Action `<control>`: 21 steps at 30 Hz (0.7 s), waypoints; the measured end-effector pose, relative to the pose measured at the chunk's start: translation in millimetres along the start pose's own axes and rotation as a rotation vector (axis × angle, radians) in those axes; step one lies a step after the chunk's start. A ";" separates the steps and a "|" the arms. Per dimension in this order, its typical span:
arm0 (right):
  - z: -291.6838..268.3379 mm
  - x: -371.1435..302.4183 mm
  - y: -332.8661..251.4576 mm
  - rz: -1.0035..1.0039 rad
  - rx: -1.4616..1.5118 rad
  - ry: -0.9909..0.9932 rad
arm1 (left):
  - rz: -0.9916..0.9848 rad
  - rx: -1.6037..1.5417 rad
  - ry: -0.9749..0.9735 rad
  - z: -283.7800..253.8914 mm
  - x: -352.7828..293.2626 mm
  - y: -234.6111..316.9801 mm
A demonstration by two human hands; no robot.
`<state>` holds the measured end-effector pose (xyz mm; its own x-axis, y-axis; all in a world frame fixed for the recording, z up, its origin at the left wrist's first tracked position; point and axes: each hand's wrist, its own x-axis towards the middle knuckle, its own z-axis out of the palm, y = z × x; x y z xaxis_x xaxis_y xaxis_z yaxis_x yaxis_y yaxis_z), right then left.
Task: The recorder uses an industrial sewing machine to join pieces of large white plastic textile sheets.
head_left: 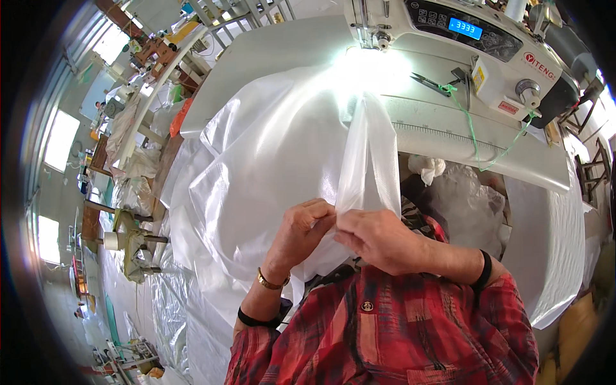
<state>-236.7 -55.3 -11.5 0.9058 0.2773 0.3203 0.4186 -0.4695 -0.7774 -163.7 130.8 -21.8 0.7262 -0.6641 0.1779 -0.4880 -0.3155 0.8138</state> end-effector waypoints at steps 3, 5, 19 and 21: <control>6.9 3.4 0.6 -0.063 -0.162 -0.121 | -0.149 -0.074 -0.026 1.0 -2.1 -6.5; 9.8 1.8 0.8 -0.075 -0.242 -0.203 | -0.188 -0.184 -0.027 1.9 -2.8 -8.1; 17.2 3.2 10.4 -0.343 -0.382 -0.247 | -0.251 -0.354 0.114 14.2 11.0 -24.0; 11.9 4.6 16.7 -0.340 -0.333 -0.228 | -0.285 -0.387 0.123 2.1 13.6 -19.3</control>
<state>-226.3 -51.9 -29.4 0.6934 0.6184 0.3698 0.7182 -0.5515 -0.4243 -145.4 126.5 -36.2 0.8675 -0.4961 -0.0363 -0.0633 -0.1824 0.9812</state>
